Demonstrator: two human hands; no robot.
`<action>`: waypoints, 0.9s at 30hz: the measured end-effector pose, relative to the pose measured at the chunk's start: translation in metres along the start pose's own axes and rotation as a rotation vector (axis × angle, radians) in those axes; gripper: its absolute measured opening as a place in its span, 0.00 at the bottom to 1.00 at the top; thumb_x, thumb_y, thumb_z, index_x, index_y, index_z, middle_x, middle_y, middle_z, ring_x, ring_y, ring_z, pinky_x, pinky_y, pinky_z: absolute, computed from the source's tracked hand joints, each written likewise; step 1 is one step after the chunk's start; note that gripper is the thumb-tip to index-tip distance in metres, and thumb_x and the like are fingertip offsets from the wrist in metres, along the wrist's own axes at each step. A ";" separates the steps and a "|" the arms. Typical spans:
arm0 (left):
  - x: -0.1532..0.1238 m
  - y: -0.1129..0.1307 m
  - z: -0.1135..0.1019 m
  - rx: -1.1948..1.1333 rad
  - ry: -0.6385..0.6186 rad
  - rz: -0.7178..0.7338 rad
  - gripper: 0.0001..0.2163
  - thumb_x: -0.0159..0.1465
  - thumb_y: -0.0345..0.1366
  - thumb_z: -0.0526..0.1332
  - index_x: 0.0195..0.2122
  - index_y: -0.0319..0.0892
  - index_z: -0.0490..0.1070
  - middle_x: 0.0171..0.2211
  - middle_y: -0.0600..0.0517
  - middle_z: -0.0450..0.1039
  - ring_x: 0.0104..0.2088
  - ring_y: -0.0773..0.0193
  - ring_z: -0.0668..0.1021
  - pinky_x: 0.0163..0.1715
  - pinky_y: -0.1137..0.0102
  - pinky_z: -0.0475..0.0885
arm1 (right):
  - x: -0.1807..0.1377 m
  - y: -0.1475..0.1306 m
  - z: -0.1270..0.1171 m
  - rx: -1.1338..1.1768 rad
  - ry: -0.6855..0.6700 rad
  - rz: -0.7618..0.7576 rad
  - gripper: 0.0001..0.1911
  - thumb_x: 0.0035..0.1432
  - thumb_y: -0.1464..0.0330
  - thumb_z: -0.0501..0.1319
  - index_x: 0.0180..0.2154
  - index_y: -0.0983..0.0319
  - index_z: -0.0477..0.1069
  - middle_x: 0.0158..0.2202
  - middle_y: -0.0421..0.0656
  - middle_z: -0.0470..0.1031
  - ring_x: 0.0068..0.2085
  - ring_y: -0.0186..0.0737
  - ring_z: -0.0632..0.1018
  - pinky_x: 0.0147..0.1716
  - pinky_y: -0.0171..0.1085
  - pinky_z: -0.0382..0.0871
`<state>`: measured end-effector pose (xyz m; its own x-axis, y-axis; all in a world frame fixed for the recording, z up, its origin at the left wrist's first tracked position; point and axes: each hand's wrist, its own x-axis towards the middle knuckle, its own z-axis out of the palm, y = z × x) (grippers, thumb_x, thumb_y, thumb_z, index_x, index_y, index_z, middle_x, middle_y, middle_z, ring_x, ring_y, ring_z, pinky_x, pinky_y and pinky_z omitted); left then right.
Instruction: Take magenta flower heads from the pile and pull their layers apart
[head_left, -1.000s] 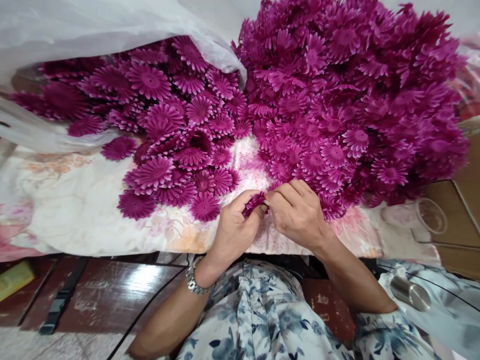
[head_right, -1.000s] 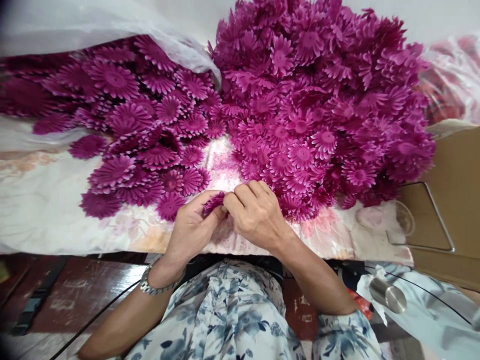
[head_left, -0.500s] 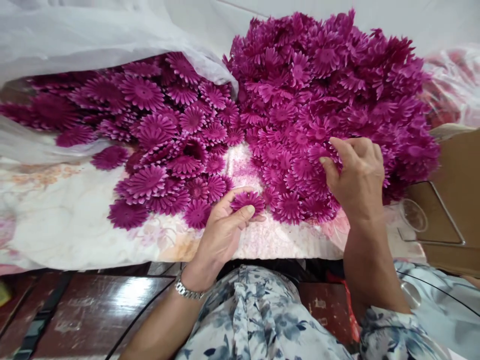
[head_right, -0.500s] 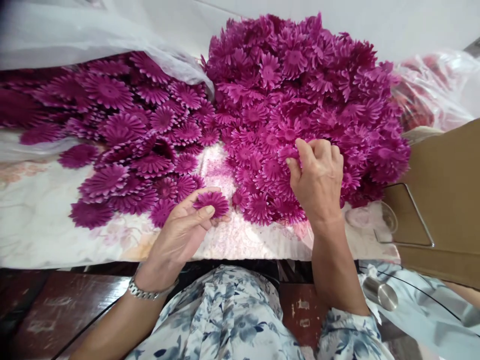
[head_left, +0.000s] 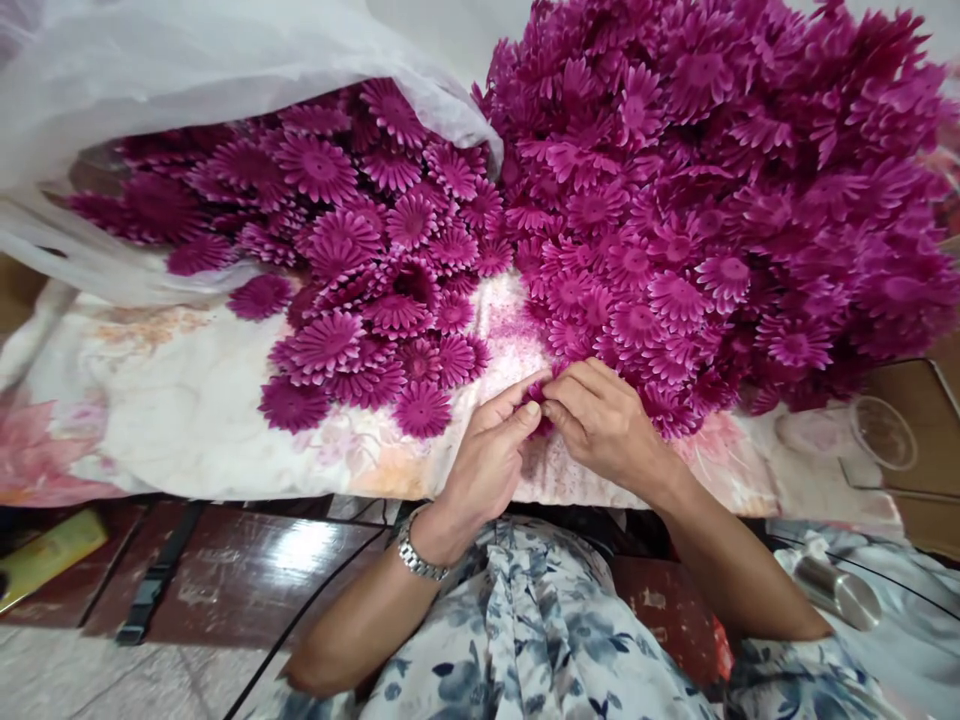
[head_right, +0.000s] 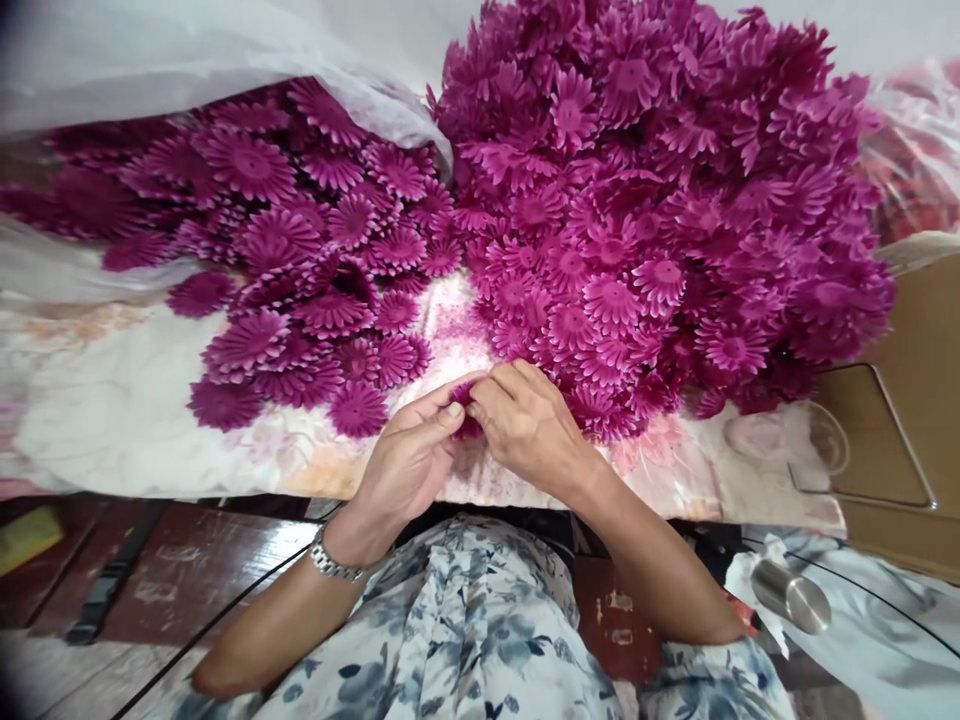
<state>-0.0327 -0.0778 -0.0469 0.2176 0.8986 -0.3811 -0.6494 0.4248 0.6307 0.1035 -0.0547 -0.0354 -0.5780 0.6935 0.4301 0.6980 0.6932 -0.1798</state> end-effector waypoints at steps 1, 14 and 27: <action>0.000 0.000 0.000 0.013 0.005 0.023 0.15 0.51 0.32 0.67 0.41 0.39 0.78 0.40 0.48 0.78 0.44 0.62 0.75 0.47 0.71 0.67 | -0.002 -0.001 0.000 -0.035 0.002 -0.005 0.09 0.60 0.76 0.53 0.30 0.65 0.69 0.27 0.45 0.71 0.31 0.39 0.69 0.34 0.38 0.66; 0.000 -0.002 -0.004 -0.018 0.104 0.041 0.13 0.54 0.36 0.66 0.41 0.41 0.78 0.32 0.50 0.78 0.32 0.65 0.77 0.37 0.70 0.71 | -0.001 -0.003 -0.010 -0.289 0.128 -0.012 0.08 0.59 0.76 0.55 0.29 0.63 0.69 0.24 0.44 0.70 0.30 0.40 0.68 0.32 0.39 0.61; -0.002 -0.005 -0.005 0.020 -0.053 0.081 0.09 0.51 0.37 0.69 0.32 0.40 0.78 0.31 0.49 0.80 0.40 0.57 0.79 0.46 0.60 0.74 | -0.001 -0.003 -0.012 -0.213 0.144 0.017 0.08 0.60 0.75 0.54 0.29 0.63 0.68 0.24 0.43 0.68 0.30 0.38 0.68 0.31 0.36 0.62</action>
<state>-0.0338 -0.0825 -0.0526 0.2035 0.9342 -0.2930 -0.6521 0.3525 0.6712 0.1071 -0.0593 -0.0248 -0.5098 0.6593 0.5527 0.7895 0.6137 -0.0039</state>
